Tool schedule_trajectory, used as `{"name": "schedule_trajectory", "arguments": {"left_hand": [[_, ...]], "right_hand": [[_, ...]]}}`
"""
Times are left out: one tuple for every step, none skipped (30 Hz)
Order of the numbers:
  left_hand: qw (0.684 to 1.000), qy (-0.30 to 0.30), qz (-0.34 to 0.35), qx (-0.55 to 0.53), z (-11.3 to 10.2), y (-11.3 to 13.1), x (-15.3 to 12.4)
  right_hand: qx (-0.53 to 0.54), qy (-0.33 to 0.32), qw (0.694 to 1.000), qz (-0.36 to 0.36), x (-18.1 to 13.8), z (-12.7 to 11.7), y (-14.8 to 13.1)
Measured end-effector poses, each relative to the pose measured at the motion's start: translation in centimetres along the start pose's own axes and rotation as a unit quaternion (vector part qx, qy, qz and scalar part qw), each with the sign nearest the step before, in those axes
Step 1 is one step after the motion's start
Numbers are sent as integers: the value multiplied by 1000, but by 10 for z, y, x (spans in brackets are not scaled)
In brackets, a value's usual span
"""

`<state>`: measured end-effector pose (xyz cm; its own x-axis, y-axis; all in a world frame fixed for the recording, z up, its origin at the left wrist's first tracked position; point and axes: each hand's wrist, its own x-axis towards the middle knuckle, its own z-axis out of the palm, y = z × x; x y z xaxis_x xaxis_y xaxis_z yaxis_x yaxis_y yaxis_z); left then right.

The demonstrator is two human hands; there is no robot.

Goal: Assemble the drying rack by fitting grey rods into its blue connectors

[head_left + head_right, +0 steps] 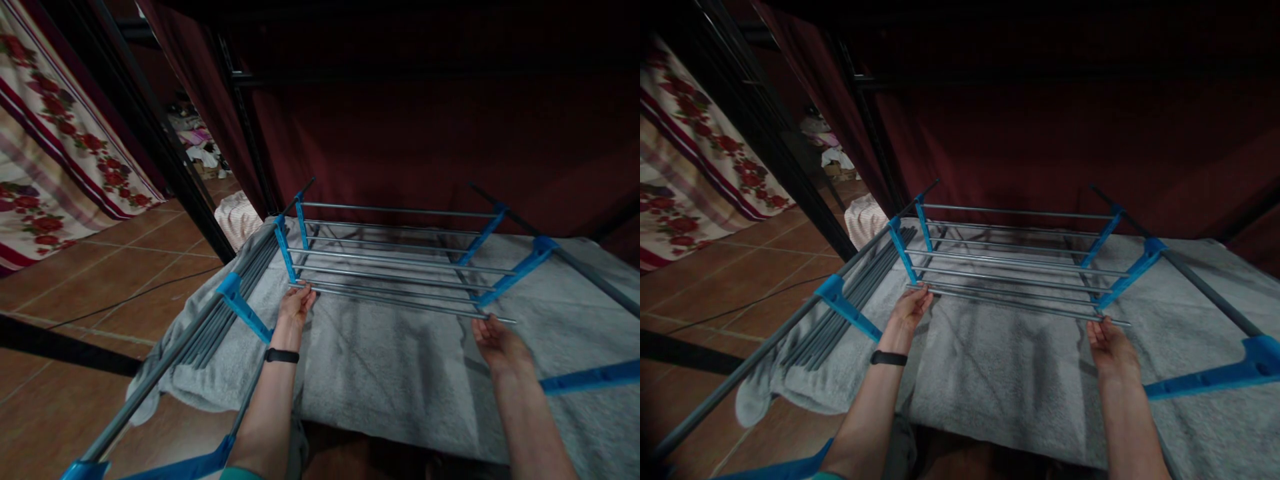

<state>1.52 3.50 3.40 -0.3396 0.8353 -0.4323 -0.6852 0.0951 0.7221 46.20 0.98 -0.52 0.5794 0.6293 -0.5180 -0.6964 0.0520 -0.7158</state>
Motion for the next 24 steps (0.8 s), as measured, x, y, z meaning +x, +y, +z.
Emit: {"name": "schedule_trajectory", "arguments": {"left_hand": [[1000, 3, -2, -1, 1, 0, -1], [1000, 6, -3, -2, 1, 0, -1], [1000, 8, -5, -2, 2, 0, -2], [1000, 10, -9, -2, 3, 0, -3], [1000, 14, -13, -2, 4, 1, -4], [1000, 18, -18, -2, 6, 1, -5], [999, 23, -24, -2, 7, 2, -6], [999, 25, -29, -2, 8, 2, -7], [999, 25, -33, -2, 9, 3, -9], [999, 21, -36, -1, 10, 3, -10], [999, 15, -39, 1, 10, 4, -12], [999, 9, -40, 4, 11, 5, -13], [999, 5, -43, 9, 11, 6, -13], [999, 10, -42, 14, 10, 7, -13], [999, 13, -39, 15, 10, 8, -12], [999, 13, -40, 15, 10, 10, -11], [999, 15, -39, 14, 10, 11, -9], [999, 15, -37, 15, 11, 12, -8], [999, 12, -36, 15, 11, 13, -7], [999, 10, -36, 15, 12, 14, -6], [999, 9, -35, 15, 13, 15, -7], [999, 10, -34, 14, 14, 16, -8], [999, 13, -33, 14, 15, 17, -9], [999, 14, -35, 15, 17, 18, -10]], "right_hand": [[2, -4, 1000, 0, -1, 1, 0], [2, -8, 1000, 2, -2, 2, 0], [2, -11, 1000, 3, -2, 2, 1], [2, -11, 1000, 3, -3, 3, 1], [1, -13, 1000, 3, -3, 4, 2], [1, -18, 1000, 0, -3, 5, 3], [2, -26, 1000, -5, -4, 6, 4], [5, -36, 999, -12, -5, 7, 5], [7, -45, 999, -22, -8, 8, 6], [8, -54, 998, -33, -11, 10, 7], [9, -60, 997, -45, -15, 11, 8], [10, -62, 996, -56, -19, 14, 8], [11, -68, 996, -63, -24, 17, 8], [13, -74, 995, -68, -28, 20, 8], [18, -80, 994, -76, -31, 24, 8], [25, -80, 993, -85, -34, 27, 8], [35, -78, 992, -90, -36, 30, 8], [44, -85, 991, -94, -37, 32, 8], [51, -91, 990, -95, -38, 34, 8], [55, -100, 989, -96, -38, 35, 8], [56, -111, 987, -97, -39, 35, 9], [56, -122, 986, -100, -39, 35, 9], [56, -132, 984, -104, -39, 35, 8], [55, -140, 983, -108, -40, 36, 8]]}}
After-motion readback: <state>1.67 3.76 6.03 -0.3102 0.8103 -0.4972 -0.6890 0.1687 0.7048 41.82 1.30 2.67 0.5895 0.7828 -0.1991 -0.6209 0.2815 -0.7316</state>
